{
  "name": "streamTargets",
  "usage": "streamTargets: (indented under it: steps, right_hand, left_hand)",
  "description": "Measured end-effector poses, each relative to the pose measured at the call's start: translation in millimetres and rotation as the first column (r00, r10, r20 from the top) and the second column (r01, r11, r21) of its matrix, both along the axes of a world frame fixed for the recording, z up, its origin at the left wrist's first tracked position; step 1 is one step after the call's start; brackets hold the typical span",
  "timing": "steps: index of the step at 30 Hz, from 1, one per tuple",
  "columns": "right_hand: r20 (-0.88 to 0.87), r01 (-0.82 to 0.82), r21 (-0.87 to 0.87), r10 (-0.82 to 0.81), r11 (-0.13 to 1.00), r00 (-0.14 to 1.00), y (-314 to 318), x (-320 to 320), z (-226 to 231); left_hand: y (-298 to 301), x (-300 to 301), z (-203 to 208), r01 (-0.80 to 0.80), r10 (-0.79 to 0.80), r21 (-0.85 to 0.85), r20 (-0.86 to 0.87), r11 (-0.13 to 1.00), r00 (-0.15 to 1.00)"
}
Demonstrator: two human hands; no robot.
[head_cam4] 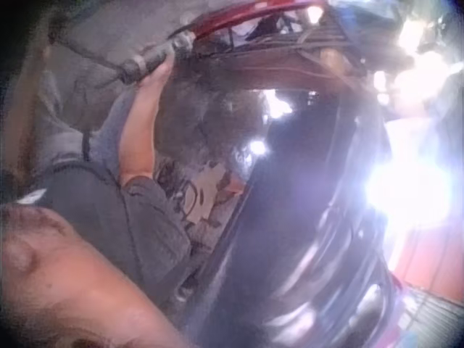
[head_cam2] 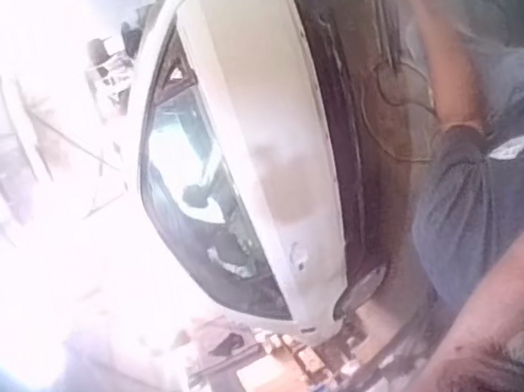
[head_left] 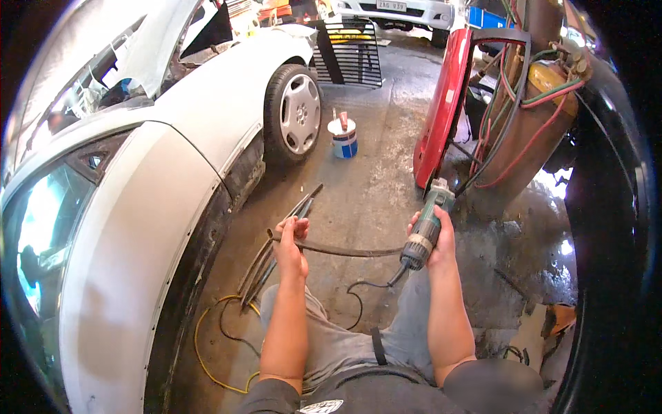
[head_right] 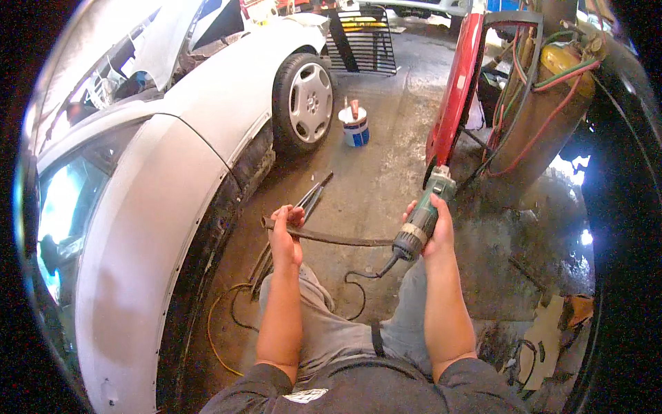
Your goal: The person sits on the garage floor and uses an angle grinder to smooth and deburr several long metal rods. They hold each rod with one hand and run the grinder along its length, producing sparks, then set the rods aside and pick up the next one.
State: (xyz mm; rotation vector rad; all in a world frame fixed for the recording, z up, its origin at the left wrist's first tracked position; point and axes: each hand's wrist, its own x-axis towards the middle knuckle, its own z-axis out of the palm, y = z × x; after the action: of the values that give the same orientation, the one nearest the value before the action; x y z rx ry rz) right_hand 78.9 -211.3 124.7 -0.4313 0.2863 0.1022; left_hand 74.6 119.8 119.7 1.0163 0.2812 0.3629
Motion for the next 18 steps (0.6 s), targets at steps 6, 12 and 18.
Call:
streamTargets:
  steps: [6,12,18]
  right_hand:
    - [-0.026,-0.045,0.055,0.046,0.997,0.999,3,1,-1]
    - [-0.024,-0.019,0.016,0.019,1.0,1.0,10,3,1]
    - [-0.058,-0.048,0.032,0.049,0.998,0.997,5,6,-3]
  left_hand:
    - [0,5,-5,-0.014,0.014,-0.013,0.019,1.0,1.0]
    - [-1,5,-5,-0.027,0.027,0.007,0.024,1.0,0.999]
    - [-5,7,-2,-0.026,0.025,0.036,0.021,0.999,0.999]
